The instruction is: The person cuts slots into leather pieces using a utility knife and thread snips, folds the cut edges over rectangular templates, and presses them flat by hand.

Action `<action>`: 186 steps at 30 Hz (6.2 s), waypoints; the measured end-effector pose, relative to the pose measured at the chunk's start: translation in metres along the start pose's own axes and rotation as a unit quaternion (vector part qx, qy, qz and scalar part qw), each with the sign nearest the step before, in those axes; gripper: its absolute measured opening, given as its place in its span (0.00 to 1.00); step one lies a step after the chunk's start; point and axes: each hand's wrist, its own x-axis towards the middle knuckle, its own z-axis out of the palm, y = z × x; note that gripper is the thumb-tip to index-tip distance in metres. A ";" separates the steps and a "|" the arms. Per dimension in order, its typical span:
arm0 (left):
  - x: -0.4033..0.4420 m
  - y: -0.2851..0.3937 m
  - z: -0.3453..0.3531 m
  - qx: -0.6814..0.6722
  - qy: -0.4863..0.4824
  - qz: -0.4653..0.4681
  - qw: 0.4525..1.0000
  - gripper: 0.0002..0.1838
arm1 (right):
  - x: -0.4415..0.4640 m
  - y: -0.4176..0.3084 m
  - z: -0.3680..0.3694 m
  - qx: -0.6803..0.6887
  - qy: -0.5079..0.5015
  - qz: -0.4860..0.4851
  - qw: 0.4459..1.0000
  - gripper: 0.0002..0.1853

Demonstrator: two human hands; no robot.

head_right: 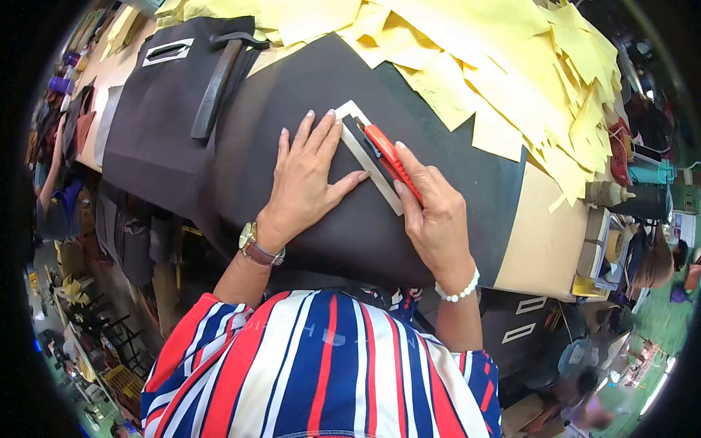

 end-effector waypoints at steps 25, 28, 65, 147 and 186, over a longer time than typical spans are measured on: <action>0.003 0.002 -0.002 0.003 0.000 -0.004 1.000 0.37 | 0.039 -0.035 -0.012 -0.265 -0.131 -0.039 0.954 0.19; 0.002 0.002 -0.002 -0.017 0.013 0.002 1.000 0.37 | 0.057 -0.049 -0.019 -0.284 -0.158 -0.059 0.944 0.17; -0.011 -0.053 -0.051 0.200 0.173 -0.120 0.957 0.47 | -0.009 0.005 -0.098 0.020 -0.093 0.276 0.956 0.15; 0.002 0.006 -0.045 -0.710 -0.018 -0.207 0.673 0.12 | 0.007 -0.023 0.014 0.425 -0.071 0.281 0.858 0.13; -0.018 0.046 -0.028 -0.691 0.111 -0.204 0.685 0.08 | -0.023 -0.043 0.032 0.469 0.098 0.233 0.846 0.13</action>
